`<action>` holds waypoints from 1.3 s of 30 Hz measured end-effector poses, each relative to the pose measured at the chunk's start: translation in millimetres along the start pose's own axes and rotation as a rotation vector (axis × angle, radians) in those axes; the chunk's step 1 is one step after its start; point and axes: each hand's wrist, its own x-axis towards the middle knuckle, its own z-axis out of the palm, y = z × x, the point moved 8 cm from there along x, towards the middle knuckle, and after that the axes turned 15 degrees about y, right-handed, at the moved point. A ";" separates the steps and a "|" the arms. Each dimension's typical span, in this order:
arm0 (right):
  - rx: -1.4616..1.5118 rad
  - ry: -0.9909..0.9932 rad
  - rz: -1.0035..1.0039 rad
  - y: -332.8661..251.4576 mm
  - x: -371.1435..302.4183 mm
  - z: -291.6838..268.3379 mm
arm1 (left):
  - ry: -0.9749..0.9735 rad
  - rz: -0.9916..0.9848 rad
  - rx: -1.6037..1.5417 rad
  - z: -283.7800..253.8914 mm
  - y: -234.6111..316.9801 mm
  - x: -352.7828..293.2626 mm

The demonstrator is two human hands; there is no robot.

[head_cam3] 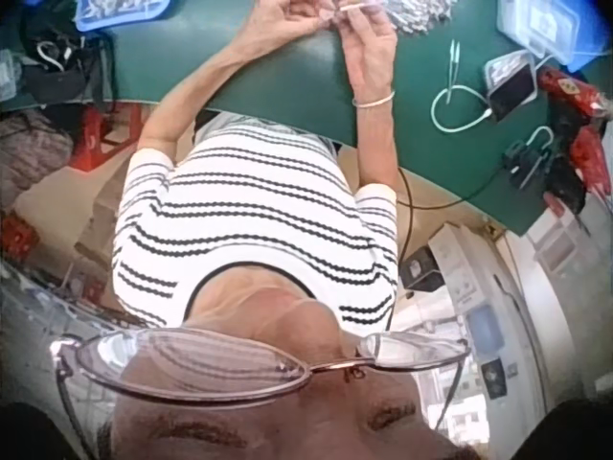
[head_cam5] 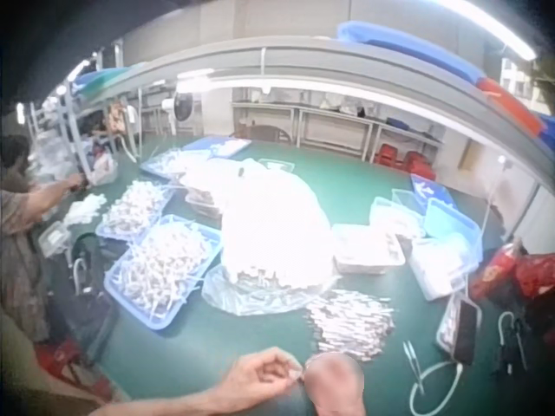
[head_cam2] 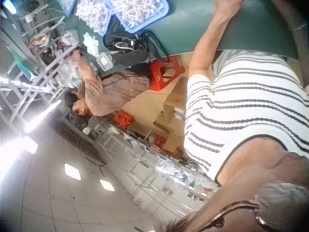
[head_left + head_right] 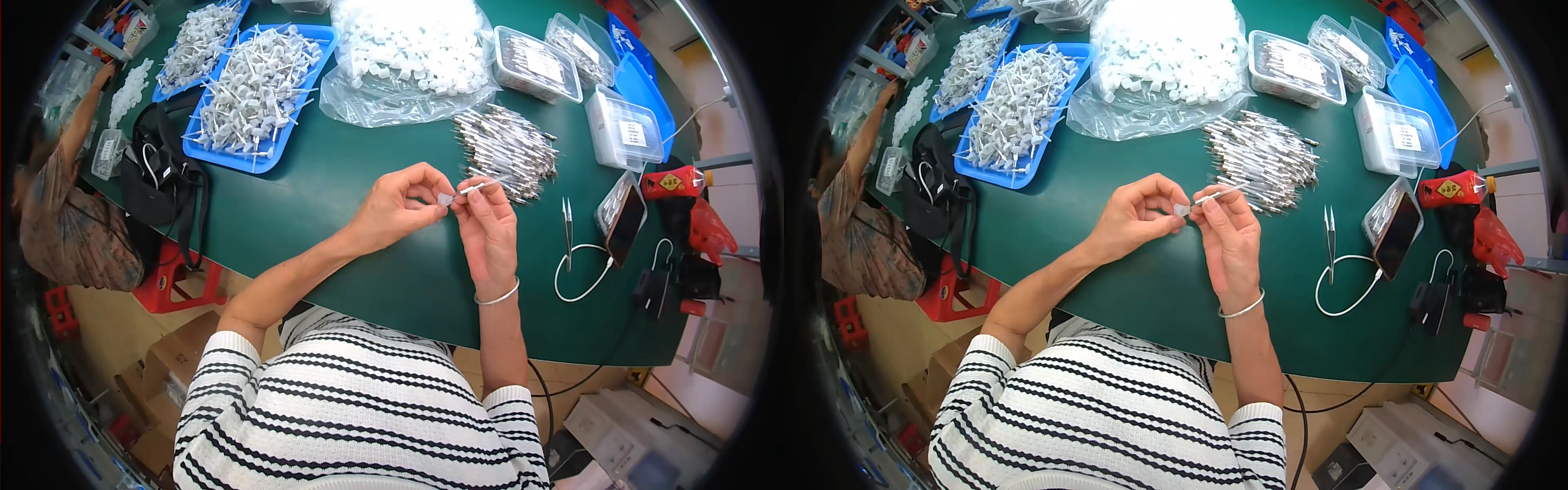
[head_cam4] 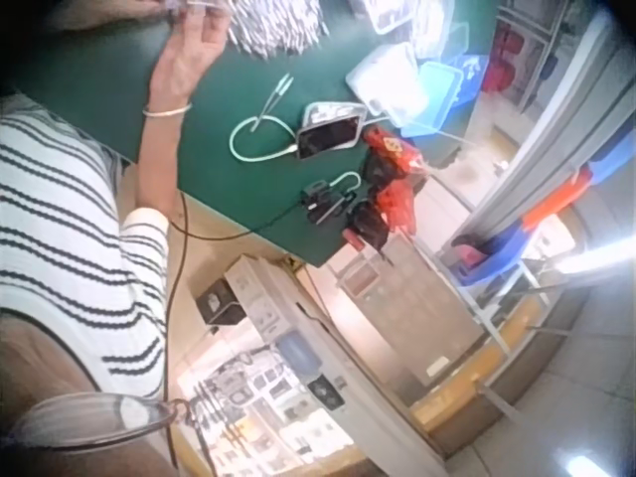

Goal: The person repeatedly picks up small white plastic caps and metal rods from a green workbench. They insert the metal rods into the caps by hand and place the assembled units into a blue tray.

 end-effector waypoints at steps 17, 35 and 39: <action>-0.111 0.038 -0.205 -11.7 -4.2 3.4 | 0.033 -0.340 -0.342 -7.9 -21.2 1.0; -0.286 -0.021 -0.334 -14.2 -11.7 9.8 | 0.006 -0.248 -0.086 -7.9 -8.9 -1.0; -0.325 -0.050 -0.349 -13.1 -12.6 12.6 | 0.000 -0.241 -0.102 -11.0 -12.7 0.6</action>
